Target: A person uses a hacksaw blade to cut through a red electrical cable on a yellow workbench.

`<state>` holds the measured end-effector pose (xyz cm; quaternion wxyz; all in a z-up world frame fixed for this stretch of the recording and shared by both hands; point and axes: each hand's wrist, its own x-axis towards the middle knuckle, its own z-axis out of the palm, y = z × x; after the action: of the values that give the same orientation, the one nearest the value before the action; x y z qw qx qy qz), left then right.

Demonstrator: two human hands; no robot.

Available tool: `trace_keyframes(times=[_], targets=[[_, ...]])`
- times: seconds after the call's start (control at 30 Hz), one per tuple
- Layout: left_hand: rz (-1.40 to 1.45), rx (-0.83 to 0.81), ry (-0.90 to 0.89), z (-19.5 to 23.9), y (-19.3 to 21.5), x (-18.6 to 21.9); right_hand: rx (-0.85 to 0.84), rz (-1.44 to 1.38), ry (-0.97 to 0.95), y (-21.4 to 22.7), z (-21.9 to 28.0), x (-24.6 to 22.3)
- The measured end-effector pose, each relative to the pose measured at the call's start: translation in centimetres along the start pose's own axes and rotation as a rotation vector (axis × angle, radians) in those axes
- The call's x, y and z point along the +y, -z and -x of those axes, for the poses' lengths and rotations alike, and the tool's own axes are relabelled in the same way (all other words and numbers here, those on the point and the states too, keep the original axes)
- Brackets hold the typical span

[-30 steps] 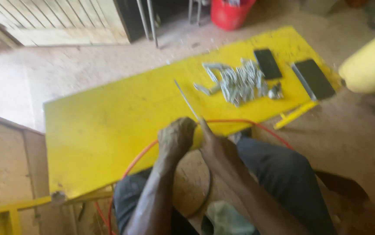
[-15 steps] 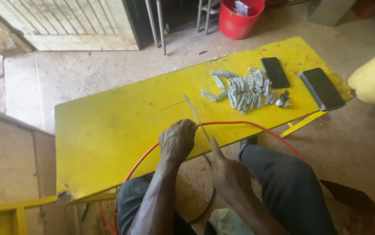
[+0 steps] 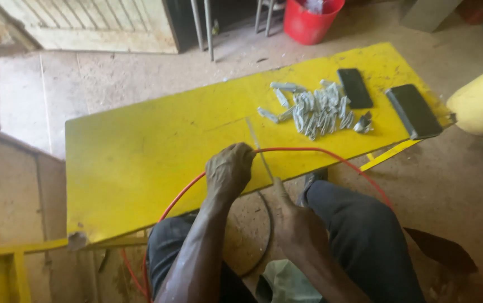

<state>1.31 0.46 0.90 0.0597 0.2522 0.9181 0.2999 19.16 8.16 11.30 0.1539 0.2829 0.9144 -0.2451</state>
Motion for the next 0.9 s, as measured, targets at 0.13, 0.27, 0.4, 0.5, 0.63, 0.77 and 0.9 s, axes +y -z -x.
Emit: trace_keyframes(times=[0.13,0.27,0.4,0.5,0.63,0.77,0.9], targets=[[0.002,-0.089,-0.032,1.2,0.6,1.4,0.071,-0.074,0.006,-0.6,-3.8,-0.7],[-0.055,-0.065,-0.027,1.7,1.0,-0.3,0.176,-0.032,0.175,-1.8,-8.6,-1.6],[-0.009,-0.042,0.065,0.0,2.6,-0.2,0.063,-0.015,0.104,-1.3,-1.2,-0.1],[-0.028,-0.064,0.017,-0.5,1.4,-0.4,0.108,-0.049,0.100,-1.3,-0.8,0.0],[-0.040,-0.142,-0.009,1.4,0.8,0.8,0.158,-0.037,0.118,-2.1,-7.9,-0.7],[-0.071,-0.042,-0.051,1.0,1.0,0.3,0.150,-0.025,0.154,-2.5,-5.3,0.2],[-0.031,0.028,-0.009,-0.3,1.4,0.8,0.155,-0.009,0.127,-2.8,-1.7,1.6]])
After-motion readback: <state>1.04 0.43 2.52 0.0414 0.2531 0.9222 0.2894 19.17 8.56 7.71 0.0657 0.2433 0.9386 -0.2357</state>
